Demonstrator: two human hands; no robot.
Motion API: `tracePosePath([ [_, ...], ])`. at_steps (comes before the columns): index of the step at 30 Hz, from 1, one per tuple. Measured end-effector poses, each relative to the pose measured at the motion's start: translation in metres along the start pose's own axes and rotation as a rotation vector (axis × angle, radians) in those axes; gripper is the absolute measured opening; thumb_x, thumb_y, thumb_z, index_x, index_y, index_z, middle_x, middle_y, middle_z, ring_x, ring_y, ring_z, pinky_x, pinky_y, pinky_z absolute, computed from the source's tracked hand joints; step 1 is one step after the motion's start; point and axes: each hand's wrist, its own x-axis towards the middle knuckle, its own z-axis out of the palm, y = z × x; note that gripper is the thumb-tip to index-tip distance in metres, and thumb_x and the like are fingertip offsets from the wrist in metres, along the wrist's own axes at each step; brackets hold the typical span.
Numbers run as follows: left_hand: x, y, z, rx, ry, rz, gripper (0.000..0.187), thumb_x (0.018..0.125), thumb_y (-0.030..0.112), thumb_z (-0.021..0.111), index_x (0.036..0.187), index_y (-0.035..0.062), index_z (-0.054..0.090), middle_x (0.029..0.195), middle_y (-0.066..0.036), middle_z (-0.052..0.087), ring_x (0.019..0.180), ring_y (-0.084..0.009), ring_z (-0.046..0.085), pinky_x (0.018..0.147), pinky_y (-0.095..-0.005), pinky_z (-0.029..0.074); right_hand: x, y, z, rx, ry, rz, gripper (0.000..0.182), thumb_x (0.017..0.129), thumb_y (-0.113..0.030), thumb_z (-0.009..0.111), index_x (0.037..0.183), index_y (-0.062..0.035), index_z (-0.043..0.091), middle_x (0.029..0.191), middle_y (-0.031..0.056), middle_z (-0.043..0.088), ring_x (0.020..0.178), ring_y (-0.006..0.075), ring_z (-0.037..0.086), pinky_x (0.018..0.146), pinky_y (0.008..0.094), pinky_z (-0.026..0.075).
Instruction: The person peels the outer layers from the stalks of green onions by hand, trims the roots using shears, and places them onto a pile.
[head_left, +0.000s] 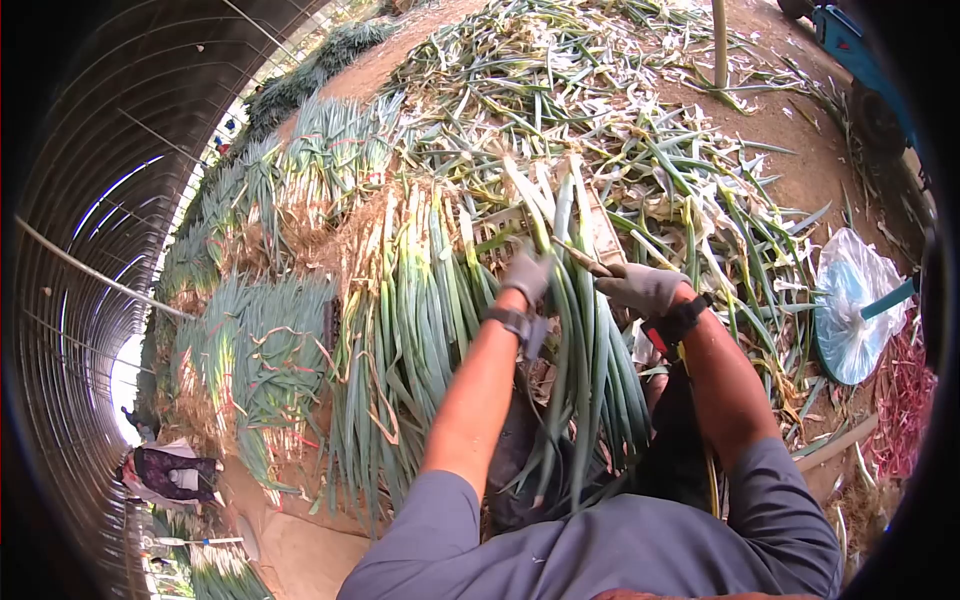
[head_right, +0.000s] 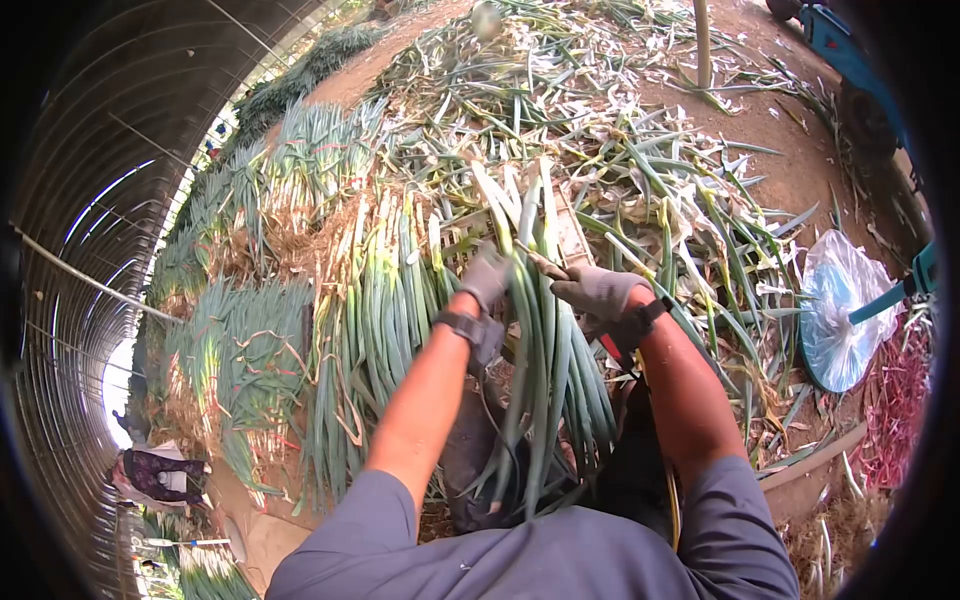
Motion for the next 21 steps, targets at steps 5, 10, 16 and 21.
tracePosePath([
  [5, -0.064, 0.004, 0.054, -0.092, 0.06, -0.193, 0.097, 0.092, 0.029, 0.069, 0.165, 0.0068, 0.01, 0.135, -0.031, 0.062, 0.125, -0.0423, 0.063, 0.108, -0.0434, 0.048, -0.013, 0.0, -0.013, 0.421, 0.117, -0.05, 0.051, 0.102, -0.046, 0.058, 0.136, -0.0081, 0.058, 0.078, 0.0005, 0.054, 0.059, 0.0095, 0.049, 0.05, 0.0291, 0.04],
  [10, -0.075, 0.002, 0.076, -0.493, 0.078, -0.051, 0.08, 0.096, 0.031, 0.066, 0.16, 0.0016, 0.027, 0.14, -0.027, 0.06, 0.129, -0.0361, 0.061, 0.107, -0.0403, 0.047, 0.009, -0.005, -0.004, 0.043, 0.05, -0.069, 0.045, 0.103, -0.041, 0.052, 0.126, -0.003, 0.057, 0.078, 0.0049, 0.056, 0.061, 0.0138, 0.058, 0.052, 0.0326, 0.049],
  [16, -0.085, 0.002, 0.045, 0.165, 0.106, 0.041, 0.069, 0.098, 0.049, 0.054, 0.155, 0.0112, 0.044, 0.144, -0.026, 0.057, 0.125, -0.0427, 0.061, 0.103, -0.0463, 0.051, 0.014, -0.023, 0.017, 0.158, -0.104, -0.004, 0.047, 0.104, -0.044, 0.049, 0.13, -0.006, 0.057, 0.078, 0.0017, 0.055, 0.058, 0.0123, 0.052, 0.049, 0.0306, 0.044],
  [21, -0.049, -0.053, -0.048, 0.243, 0.319, -0.116, 0.041, 0.102, 0.044, 0.051, 0.127, 0.0166, 0.07, 0.128, -0.019, 0.07, 0.109, -0.0375, 0.071, 0.095, -0.046, 0.057, 0.004, -0.04, 0.024, 0.101, -0.096, -0.077, 0.058, 0.102, -0.048, 0.051, 0.14, -0.004, 0.053, 0.084, 0.0044, 0.059, 0.062, 0.0148, 0.059, 0.055, 0.0321, 0.049],
])
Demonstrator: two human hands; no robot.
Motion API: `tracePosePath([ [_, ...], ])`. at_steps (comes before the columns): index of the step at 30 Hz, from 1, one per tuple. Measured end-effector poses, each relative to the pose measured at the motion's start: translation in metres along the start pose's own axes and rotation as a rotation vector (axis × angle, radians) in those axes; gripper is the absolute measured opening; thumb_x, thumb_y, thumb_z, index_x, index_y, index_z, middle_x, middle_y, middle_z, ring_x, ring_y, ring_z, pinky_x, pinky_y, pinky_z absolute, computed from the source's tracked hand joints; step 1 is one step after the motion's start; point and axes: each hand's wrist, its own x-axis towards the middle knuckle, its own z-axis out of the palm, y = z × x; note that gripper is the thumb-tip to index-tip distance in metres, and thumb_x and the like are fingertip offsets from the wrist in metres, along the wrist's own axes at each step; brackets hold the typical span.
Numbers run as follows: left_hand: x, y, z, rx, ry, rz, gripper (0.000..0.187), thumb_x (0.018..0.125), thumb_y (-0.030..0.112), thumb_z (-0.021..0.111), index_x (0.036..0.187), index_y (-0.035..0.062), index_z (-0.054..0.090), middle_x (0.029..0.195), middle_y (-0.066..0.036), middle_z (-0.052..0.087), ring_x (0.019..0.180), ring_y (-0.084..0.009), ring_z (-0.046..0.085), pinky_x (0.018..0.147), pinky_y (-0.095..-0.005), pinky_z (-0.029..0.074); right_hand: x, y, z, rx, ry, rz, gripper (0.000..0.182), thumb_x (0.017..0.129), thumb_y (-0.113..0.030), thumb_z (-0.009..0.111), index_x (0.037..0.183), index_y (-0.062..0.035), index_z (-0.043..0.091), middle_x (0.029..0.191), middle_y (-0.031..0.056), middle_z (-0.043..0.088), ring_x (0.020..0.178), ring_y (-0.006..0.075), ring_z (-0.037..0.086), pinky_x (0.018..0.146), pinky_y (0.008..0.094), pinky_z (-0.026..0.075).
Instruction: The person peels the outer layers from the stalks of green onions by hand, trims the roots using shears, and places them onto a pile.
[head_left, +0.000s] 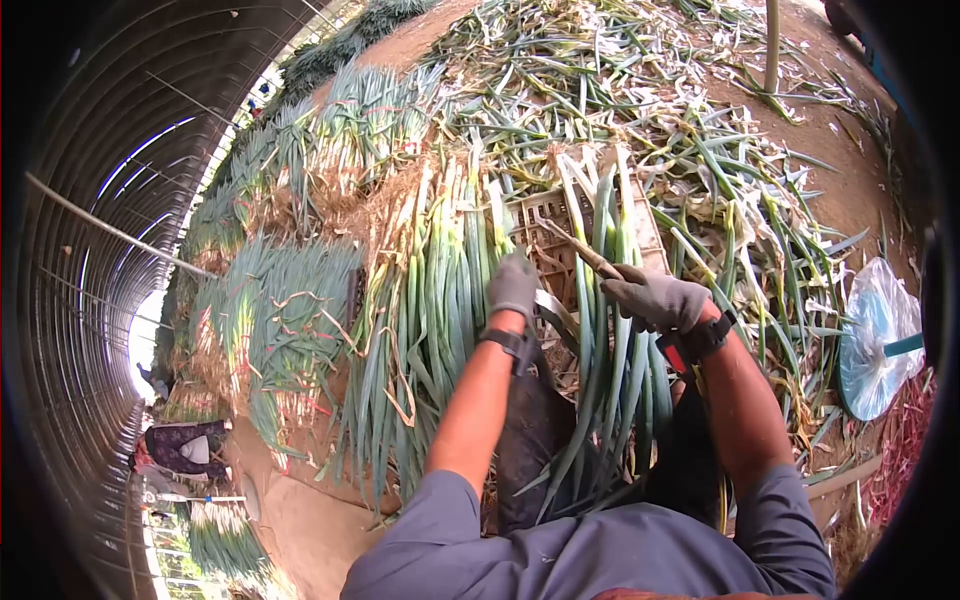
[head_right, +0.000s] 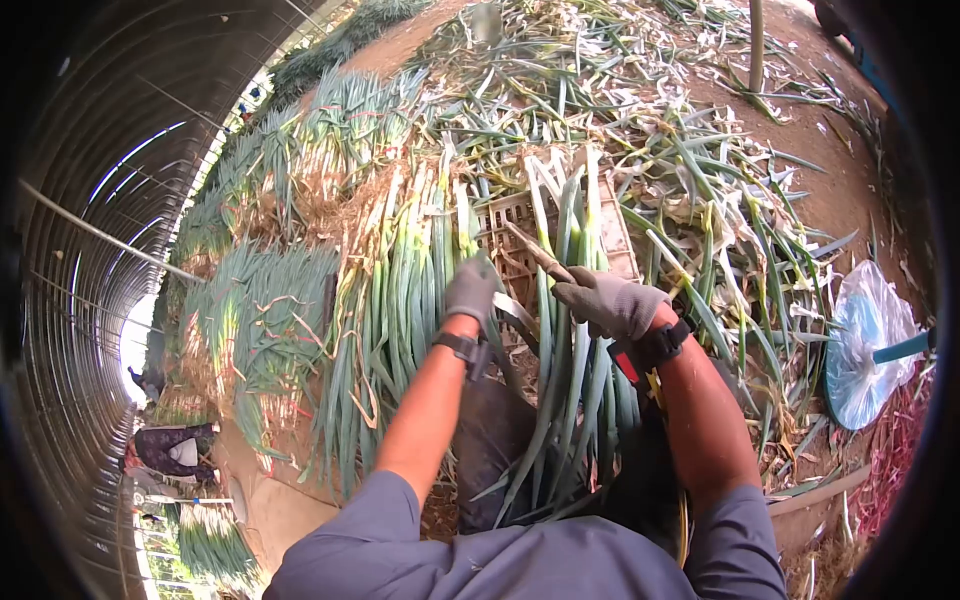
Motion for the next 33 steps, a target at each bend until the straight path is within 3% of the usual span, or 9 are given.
tracePosePath([
  [2, 0.037, -0.031, -0.006, 0.258, -0.138, -0.134, 0.049, 0.099, 0.05, 0.055, 0.133, 0.0154, 0.066, 0.137, -0.021, 0.064, 0.113, -0.0343, 0.07, 0.096, -0.0446, 0.056, 0.002, -0.001, 0.002, 0.047, -0.039, -0.018, 0.059, 0.102, -0.047, 0.052, 0.142, -0.0036, 0.051, 0.085, 0.0047, 0.058, 0.063, 0.015, 0.059, 0.056, 0.0328, 0.049],
  [8, 0.056, -0.032, 0.027, 0.656, -0.039, -0.107, 0.084, 0.088, 0.06, 0.067, 0.152, 0.0093, 0.045, 0.151, -0.022, 0.047, 0.133, -0.0375, 0.055, 0.101, -0.0513, 0.051, 0.001, -0.012, 0.013, 0.006, -0.046, -0.068, 0.059, 0.102, -0.047, 0.053, 0.14, -0.001, 0.05, 0.085, 0.0057, 0.058, 0.065, 0.015, 0.058, 0.058, 0.0336, 0.049],
  [15, 0.048, -0.032, 0.027, 0.664, -0.241, -0.207, 0.109, 0.084, 0.056, 0.077, 0.167, 0.0204, 0.016, 0.156, -0.027, 0.036, 0.125, -0.0442, 0.059, 0.096, -0.0469, 0.055, 0.004, -0.005, 0.008, -0.09, -0.029, -0.129, 0.067, 0.102, -0.05, 0.053, 0.146, -0.0005, 0.047, 0.089, 0.0084, 0.061, 0.067, 0.016, 0.06, 0.059, 0.0329, 0.051],
  [19, 0.049, -0.029, 0.025, 0.602, -0.327, -0.3, 0.117, 0.08, 0.049, 0.083, 0.167, 0.0208, 0.01, 0.157, -0.027, 0.035, 0.12, -0.0429, 0.064, 0.095, -0.0455, 0.056, -0.002, -0.018, 0.003, -0.152, 0.001, -0.092, 0.055, 0.099, -0.043, 0.054, 0.128, 0.0028, 0.058, 0.108, 0.0241, 0.07, 0.103, 0.0368, 0.069, 0.089, 0.0437, 0.051],
  [22, 0.056, -0.034, 0.033, 0.617, -0.304, -0.29, 0.118, 0.081, 0.044, 0.083, 0.168, 0.0212, 0.007, 0.157, -0.027, 0.033, 0.116, -0.0402, 0.067, 0.093, -0.0432, 0.057, 0.006, -0.011, 0.002, -0.152, 0.006, -0.096, 0.056, 0.099, -0.044, 0.054, 0.128, 0.0039, 0.058, 0.11, 0.0264, 0.07, 0.105, 0.0379, 0.069, 0.089, 0.0439, 0.051],
  [25, 0.066, -0.056, 0.035, 0.527, -0.198, -0.242, 0.1, 0.085, 0.021, 0.069, 0.167, 0.0212, 0.012, 0.15, -0.032, 0.042, 0.111, -0.0386, 0.07, 0.093, -0.0432, 0.058, 0.008, -0.007, 0.0, -0.158, 0.031, -0.104, 0.059, 0.098, -0.046, 0.054, 0.129, 0.004, 0.058, 0.111, 0.0286, 0.069, 0.105, 0.0391, 0.069, 0.091, 0.0435, 0.052],
  [28, 0.075, -0.071, 0.013, 0.404, -0.245, -0.212, 0.092, 0.088, 0.021, 0.065, 0.167, 0.0207, 0.018, 0.147, -0.029, 0.05, 0.113, -0.0402, 0.069, 0.095, -0.0453, 0.057, 0.005, -0.009, 0.001, -0.128, 0.04, -0.155, 0.058, 0.098, -0.045, 0.054, 0.129, 0.0032, 0.059, 0.111, 0.0284, 0.069, 0.105, 0.0389, 0.069, 0.091, 0.0432, 0.052],
  [29, 0.074, -0.069, -0.001, 0.361, -0.289, -0.197, 0.089, 0.089, 0.021, 0.064, 0.166, 0.0206, 0.019, 0.147, -0.028, 0.052, 0.113, -0.0407, 0.069, 0.096, -0.046, 0.057, 0.003, -0.01, -0.001, -0.075, -0.012, -0.18, 0.058, 0.1, -0.047, 0.054, 0.132, 0.0016, 0.055, 0.098, 0.015, 0.067, 0.081, 0.0224, 0.066, 0.071, 0.0375, 0.054],
  [33, 0.053, -0.038, -0.041, 0.409, -0.433, -0.091, 0.088, 0.089, 0.024, 0.065, 0.165, 0.015, 0.022, 0.141, -0.027, 0.058, 0.116, -0.0383, 0.067, 0.1, -0.0448, 0.055, 0.012, -0.006, 0.005, -0.151, -0.01, -0.166, 0.059, 0.101, -0.046, 0.054, 0.135, 0.0026, 0.054, 0.102, 0.0182, 0.068, 0.084, 0.0264, 0.067, 0.075, 0.0395, 0.054],
])
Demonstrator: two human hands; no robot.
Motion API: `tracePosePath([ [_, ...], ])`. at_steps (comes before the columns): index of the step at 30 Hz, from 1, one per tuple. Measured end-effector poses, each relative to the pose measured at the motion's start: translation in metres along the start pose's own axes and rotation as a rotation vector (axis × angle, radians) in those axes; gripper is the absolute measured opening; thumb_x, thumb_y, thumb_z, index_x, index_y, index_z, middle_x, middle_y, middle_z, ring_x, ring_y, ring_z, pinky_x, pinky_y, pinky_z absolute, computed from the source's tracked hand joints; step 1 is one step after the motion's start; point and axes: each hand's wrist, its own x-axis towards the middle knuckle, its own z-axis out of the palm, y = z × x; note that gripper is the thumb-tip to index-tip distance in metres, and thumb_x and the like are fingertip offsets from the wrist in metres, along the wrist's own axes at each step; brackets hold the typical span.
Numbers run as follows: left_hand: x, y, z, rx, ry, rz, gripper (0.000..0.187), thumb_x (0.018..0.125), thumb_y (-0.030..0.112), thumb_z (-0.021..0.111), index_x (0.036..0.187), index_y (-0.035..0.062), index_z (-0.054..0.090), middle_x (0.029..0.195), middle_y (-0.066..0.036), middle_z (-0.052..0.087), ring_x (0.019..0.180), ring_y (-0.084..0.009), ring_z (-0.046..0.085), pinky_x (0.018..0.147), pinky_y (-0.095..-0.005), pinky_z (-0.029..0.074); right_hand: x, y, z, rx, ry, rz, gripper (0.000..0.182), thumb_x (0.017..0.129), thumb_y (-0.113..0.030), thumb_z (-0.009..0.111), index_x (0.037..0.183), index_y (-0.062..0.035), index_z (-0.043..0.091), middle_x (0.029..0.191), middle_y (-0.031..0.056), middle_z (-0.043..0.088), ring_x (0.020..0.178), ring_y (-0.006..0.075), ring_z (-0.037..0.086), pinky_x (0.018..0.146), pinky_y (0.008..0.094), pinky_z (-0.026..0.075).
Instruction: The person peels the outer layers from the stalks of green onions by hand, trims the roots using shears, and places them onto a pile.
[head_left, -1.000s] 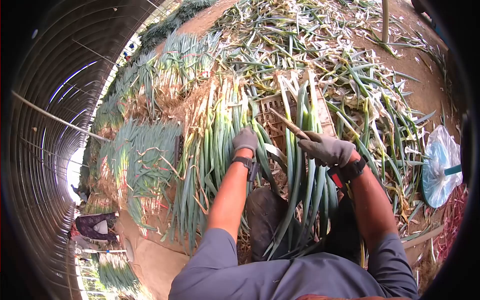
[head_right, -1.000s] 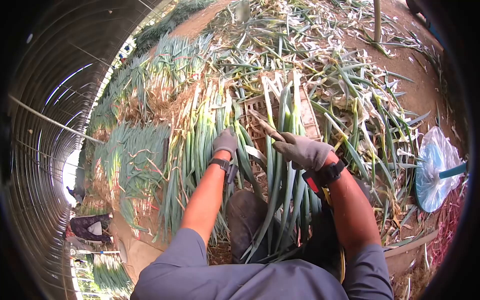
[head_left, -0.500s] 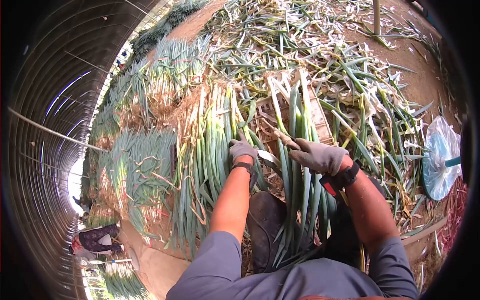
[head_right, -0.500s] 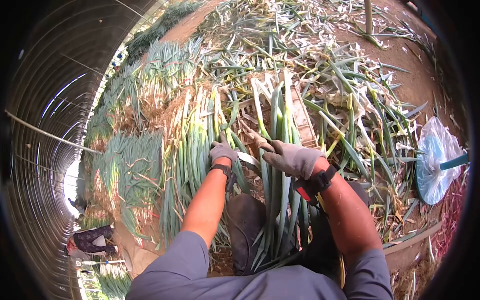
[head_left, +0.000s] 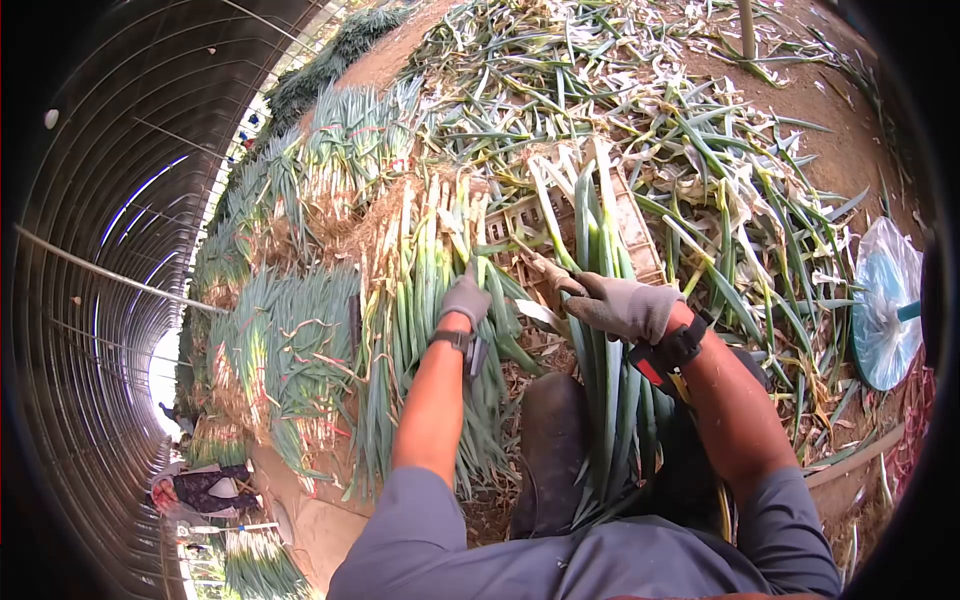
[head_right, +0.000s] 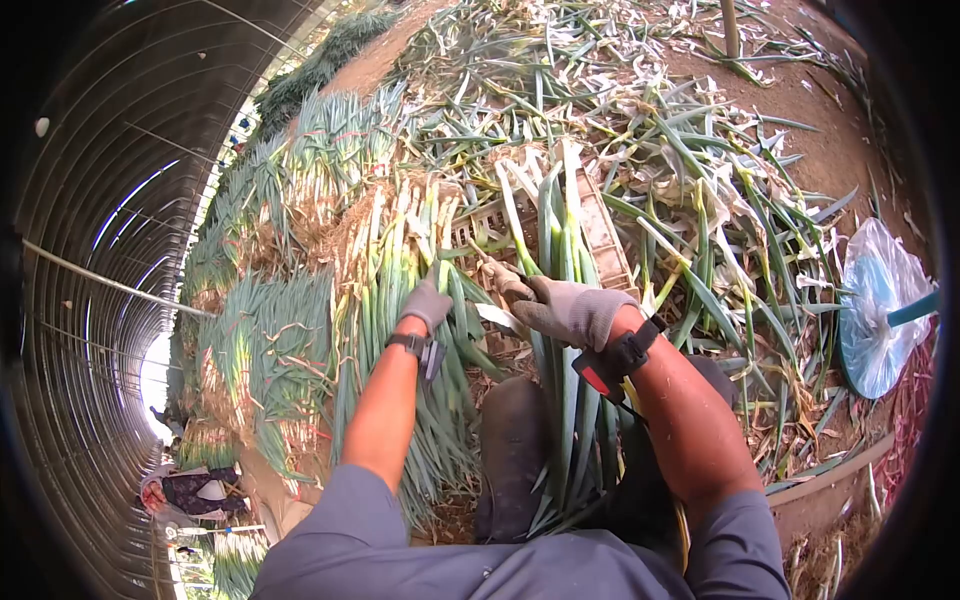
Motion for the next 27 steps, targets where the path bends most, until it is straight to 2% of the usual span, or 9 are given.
tracePosePath([
  [3, -0.06, 0.011, 0.01, 0.148, 0.078, 0.136, 0.089, 0.091, 0.025, 0.063, 0.166, 0.0101, 0.017, 0.138, -0.027, 0.058, 0.117, -0.0419, 0.064, 0.101, -0.0472, 0.053, 0.012, 0.021, 0.009, -0.069, 0.068, -0.083, 0.059, 0.101, -0.045, 0.054, 0.135, 0.0028, 0.054, 0.101, 0.0184, 0.068, 0.085, 0.0268, 0.068, 0.075, 0.0403, 0.054],
  [7, -0.095, 0.006, 0.064, 0.118, 0.104, 0.222, 0.097, 0.09, 0.03, 0.066, 0.167, 0.0149, 0.009, 0.135, -0.028, 0.058, 0.111, -0.0476, 0.065, 0.097, -0.0509, 0.054, 0.016, 0.003, 0.004, -0.047, -0.033, 0.053, 0.059, 0.1, -0.045, 0.055, 0.134, 0.0032, 0.055, 0.097, 0.0177, 0.069, 0.085, 0.0261, 0.068, 0.075, 0.0408, 0.054],
  [9, -0.099, 0.004, 0.078, 0.083, 0.075, 0.236, 0.091, 0.091, 0.031, 0.068, 0.165, 0.0123, 0.018, 0.139, -0.027, 0.055, 0.117, -0.0437, 0.064, 0.098, -0.0494, 0.054, 0.017, -0.004, 0.003, -0.074, -0.053, 0.096, 0.058, 0.1, -0.045, 0.055, 0.133, 0.0036, 0.056, 0.096, 0.0172, 0.069, 0.085, 0.026, 0.068, 0.074, 0.0409, 0.054],
  [12, -0.066, -0.026, 0.095, -0.262, 0.349, 0.4, 0.08, 0.094, 0.036, 0.069, 0.161, 0.0108, 0.033, 0.133, -0.026, 0.061, 0.117, -0.0405, 0.066, 0.099, -0.0482, 0.054, 0.022, -0.003, 0.007, -0.046, -0.068, 0.054, 0.058, 0.1, -0.045, 0.056, 0.129, 0.0044, 0.057, 0.096, 0.0177, 0.069, 0.085, 0.0265, 0.068, 0.075, 0.0402, 0.054],
  [14, -0.064, -0.012, 0.039, -0.73, 0.166, 0.1, 0.07, 0.096, 0.035, 0.07, 0.157, 0.0143, 0.044, 0.131, -0.017, 0.067, 0.113, -0.0258, 0.068, 0.097, -0.0402, 0.055, 0.028, 0.004, 0.012, -0.07, -0.051, 0.041, 0.057, 0.1, -0.045, 0.056, 0.128, 0.0045, 0.057, 0.097, 0.0179, 0.068, 0.086, 0.0267, 0.068, 0.076, 0.0398, 0.053],
  [17, -0.057, -0.002, -0.022, -0.75, 0.472, 0.042, 0.056, 0.098, 0.03, 0.065, 0.15, 0.0144, 0.055, 0.129, -0.017, 0.069, 0.105, -0.0236, 0.07, 0.095, -0.0366, 0.055, 0.037, 0.018, 0.019, -0.116, -0.034, 0.009, 0.059, 0.1, -0.044, 0.055, 0.134, 0.0043, 0.055, 0.1, 0.0191, 0.068, 0.091, 0.0277, 0.068, 0.081, 0.04, 0.053],
  [19, -0.009, -0.03, -0.027, -0.545, 0.495, 0.15, 0.059, 0.099, 0.042, 0.061, 0.148, 0.0102, 0.056, 0.134, -0.02, 0.067, 0.114, -0.0267, 0.07, 0.098, -0.0385, 0.055, 0.034, 0.014, 0.018, -0.117, -0.028, 0.007, 0.06, 0.101, -0.044, 0.054, 0.137, 0.0045, 0.054, 0.103, 0.02, 0.069, 0.094, 0.0287, 0.068, 0.084, 0.0405, 0.053],
  [23, -0.011, 0.0, -0.025, 0.096, 0.287, 0.025, 0.08, 0.096, 0.057, 0.059, 0.157, 0.008, 0.042, 0.144, -0.023, 0.059, 0.119, -0.0342, 0.068, 0.096, -0.0406, 0.058, 0.028, 0.005, 0.016, -0.168, -0.019, 0.034, 0.06, 0.101, -0.043, 0.054, 0.137, 0.0047, 0.054, 0.105, 0.0212, 0.069, 0.097, 0.0304, 0.068, 0.087, 0.041, 0.052],
  [27, 0.023, 0.017, 0.023, 0.104, 0.3, -0.107, 0.077, 0.09, 0.057, 0.067, 0.145, 0.005, 0.052, 0.137, -0.024, 0.061, 0.116, -0.0401, 0.068, 0.096, -0.0435, 0.057, 0.034, 0.015, 0.021, -0.147, -0.009, -0.009, 0.058, 0.101, -0.044, 0.054, 0.132, 0.0044, 0.056, 0.103, 0.0205, 0.069, 0.095, 0.0299, 0.068, 0.084, 0.0407, 0.052],
])
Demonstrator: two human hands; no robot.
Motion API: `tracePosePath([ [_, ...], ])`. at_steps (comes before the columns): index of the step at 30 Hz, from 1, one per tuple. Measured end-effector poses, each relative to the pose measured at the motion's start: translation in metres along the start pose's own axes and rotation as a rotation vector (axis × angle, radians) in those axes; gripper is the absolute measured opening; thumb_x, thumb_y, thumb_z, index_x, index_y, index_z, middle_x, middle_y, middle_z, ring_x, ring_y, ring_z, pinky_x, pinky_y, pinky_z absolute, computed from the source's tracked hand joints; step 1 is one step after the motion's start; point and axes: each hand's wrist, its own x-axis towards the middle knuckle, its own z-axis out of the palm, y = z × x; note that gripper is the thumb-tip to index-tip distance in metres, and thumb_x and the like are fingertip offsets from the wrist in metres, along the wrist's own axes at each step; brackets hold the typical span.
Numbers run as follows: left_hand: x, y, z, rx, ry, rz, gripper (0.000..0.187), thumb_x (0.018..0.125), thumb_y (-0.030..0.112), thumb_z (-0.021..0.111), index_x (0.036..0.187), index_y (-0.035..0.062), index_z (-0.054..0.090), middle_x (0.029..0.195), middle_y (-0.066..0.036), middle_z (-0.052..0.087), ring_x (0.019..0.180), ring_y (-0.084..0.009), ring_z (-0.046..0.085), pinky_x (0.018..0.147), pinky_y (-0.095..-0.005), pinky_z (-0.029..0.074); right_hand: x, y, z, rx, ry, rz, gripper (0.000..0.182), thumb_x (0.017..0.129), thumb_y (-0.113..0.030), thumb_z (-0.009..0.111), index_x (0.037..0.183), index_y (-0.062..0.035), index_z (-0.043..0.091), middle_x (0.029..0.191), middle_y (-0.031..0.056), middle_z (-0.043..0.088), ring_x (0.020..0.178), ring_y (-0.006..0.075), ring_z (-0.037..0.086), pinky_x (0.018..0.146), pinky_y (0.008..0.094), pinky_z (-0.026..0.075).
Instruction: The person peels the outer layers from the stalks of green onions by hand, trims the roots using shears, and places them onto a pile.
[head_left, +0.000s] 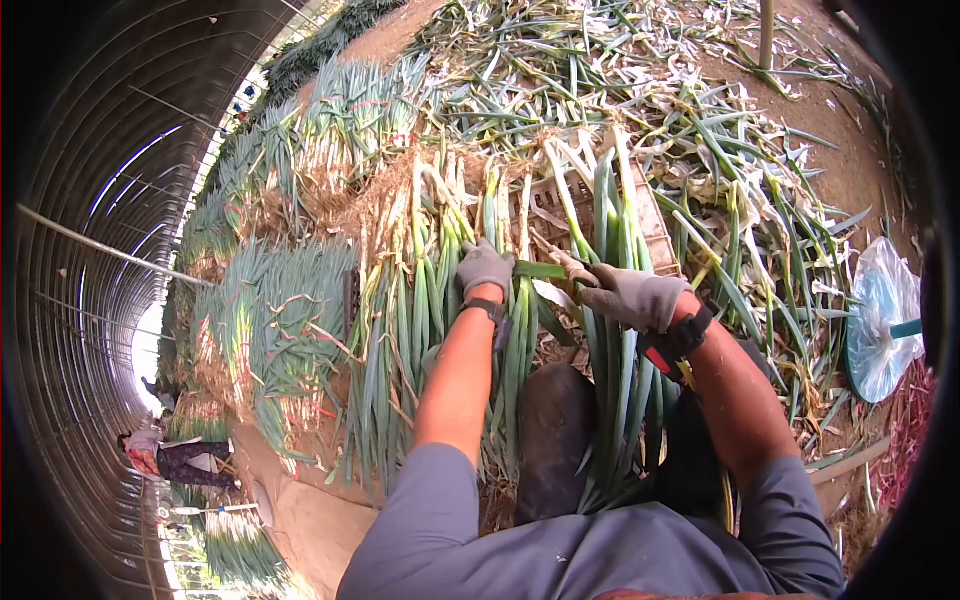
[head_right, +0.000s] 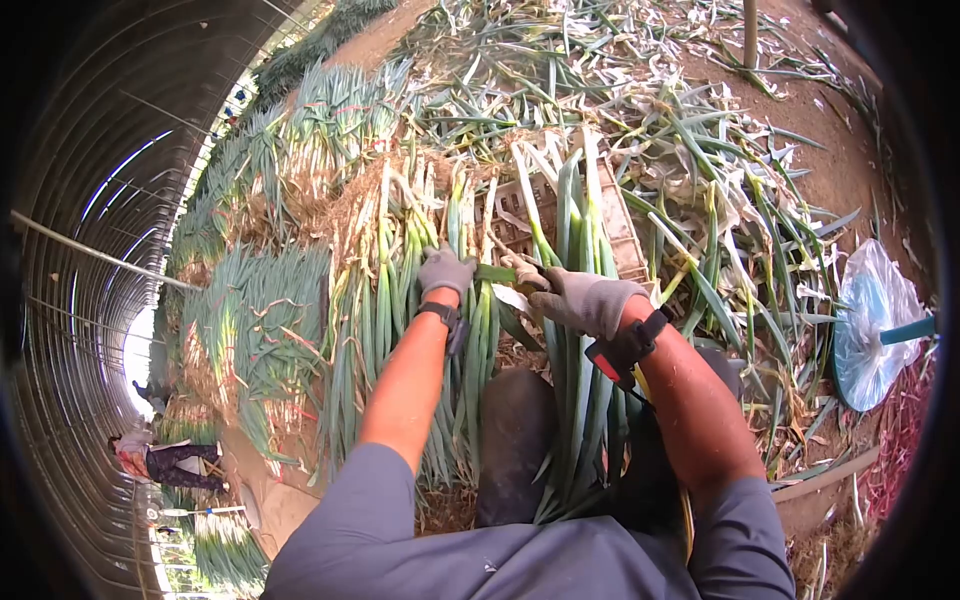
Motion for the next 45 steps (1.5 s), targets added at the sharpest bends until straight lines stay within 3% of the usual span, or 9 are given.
tracePosePath([
  [8, 0.029, -0.024, -0.013, -0.465, -0.098, 0.034, 0.053, 0.075, 0.038, 0.079, 0.118, 0.0093, 0.067, 0.112, -0.023, 0.073, 0.099, -0.0383, 0.072, 0.089, -0.0441, 0.056, -0.014, -0.011, -0.012, 0.106, -0.011, 0.038, 0.059, 0.101, -0.045, 0.055, 0.134, 0.0041, 0.054, 0.094, 0.0149, 0.066, 0.081, 0.0238, 0.066, 0.072, 0.039, 0.053],
  [10, -0.008, -0.013, -0.064, -0.686, -0.054, -0.025, 0.017, 0.082, 0.023, 0.072, 0.092, 0.0092, 0.068, 0.093, -0.014, 0.073, 0.082, -0.0262, 0.07, 0.073, -0.0392, 0.056, -0.02, -0.01, -0.02, 0.168, -0.013, 0.005, 0.059, 0.101, -0.044, 0.055, 0.135, 0.0038, 0.053, 0.093, 0.0129, 0.064, 0.077, 0.0207, 0.064, 0.067, 0.0372, 0.052],
  [16, -0.005, -0.032, -0.163, -0.695, 0.211, 0.402, 0.022, 0.085, 0.021, 0.073, 0.098, 0.0045, 0.065, 0.083, -0.009, 0.067, 0.074, -0.0201, 0.063, 0.071, -0.0348, 0.052, -0.023, -0.009, -0.023, 0.207, -0.065, -0.032, 0.059, 0.1, -0.043, 0.055, 0.137, 0.0024, 0.051, 0.087, 0.0065, 0.06, 0.068, 0.0167, 0.061, 0.056, 0.0337, 0.049],
  [19, 0.006, -0.008, -0.198, -0.418, -0.218, 0.445, 0.03, 0.088, 0.03, 0.072, 0.101, 0.0036, 0.068, 0.084, -0.013, 0.069, 0.078, -0.0237, 0.065, 0.076, -0.0377, 0.054, -0.026, -0.011, -0.024, 0.188, -0.113, 0.014, 0.058, 0.099, -0.043, 0.056, 0.137, 0.0017, 0.051, 0.087, 0.0061, 0.06, 0.068, 0.0169, 0.061, 0.056, 0.0338, 0.049],
  [27, 0.073, 0.036, -0.333, -1.094, 0.531, 0.554, 0.073, 0.091, 0.04, 0.076, 0.148, 0.0041, 0.046, 0.132, -0.021, 0.06, 0.126, -0.0316, 0.059, 0.11, -0.0441, 0.047, -0.024, -0.008, -0.023, 0.116, -0.044, 0.156, 0.059, 0.102, -0.049, 0.051, 0.133, 0.0002, 0.055, 0.088, 0.0057, 0.062, 0.069, 0.0158, 0.062, 0.06, 0.0337, 0.052],
  [29, 0.036, 0.032, -0.31, -0.937, 0.535, 0.494, 0.085, 0.092, 0.029, 0.077, 0.16, 0.0028, 0.033, 0.156, -0.03, 0.043, 0.138, -0.0344, 0.053, 0.115, -0.0409, 0.045, -0.031, -0.007, -0.028, 0.171, 0.034, 0.164, 0.053, 0.101, -0.046, 0.051, 0.128, -0.0009, 0.057, 0.079, 0.0055, 0.058, 0.061, 0.0167, 0.059, 0.055, 0.0354, 0.049],
  [32, -0.004, 0.017, -0.184, -0.651, 0.203, 0.327, 0.061, 0.096, 0.055, 0.059, 0.129, 0.0049, 0.068, 0.107, -0.029, 0.074, 0.108, -0.0428, 0.07, 0.099, -0.0466, 0.053, -0.039, -0.005, -0.036, 0.422, 0.196, 0.155, 0.053, 0.103, -0.047, 0.051, 0.134, -0.0045, 0.056, 0.08, 0.003, 0.056, 0.058, 0.0137, 0.057, 0.054, 0.0313, 0.049],
  [37, -0.097, -0.006, -0.033, -0.134, -0.211, 0.177, 0.053, 0.096, 0.053, 0.056, 0.121, 0.008, 0.069, 0.116, -0.024, 0.072, 0.109, -0.0415, 0.069, 0.095, -0.0503, 0.054, -0.036, 0.017, -0.044, 0.506, 0.302, 0.17, 0.055, 0.103, -0.052, 0.056, 0.132, -0.0054, 0.057, 0.073, 0.001, 0.053, 0.055, 0.0116, 0.054, 0.05, 0.0304, 0.045],
  [45, -0.097, 0.003, 0.023, -0.058, -0.03, 0.069, 0.06, 0.088, 0.055, 0.069, 0.128, 0.0113, 0.068, 0.126, -0.018, 0.068, 0.113, -0.0352, 0.069, 0.097, -0.0449, 0.054, -0.039, 0.013, -0.028, 0.463, 0.225, 0.184, 0.062, 0.1, -0.053, 0.054, 0.135, -0.0017, 0.056, 0.089, 0.0055, 0.061, 0.061, 0.0149, 0.059, 0.054, 0.0312, 0.051],
])
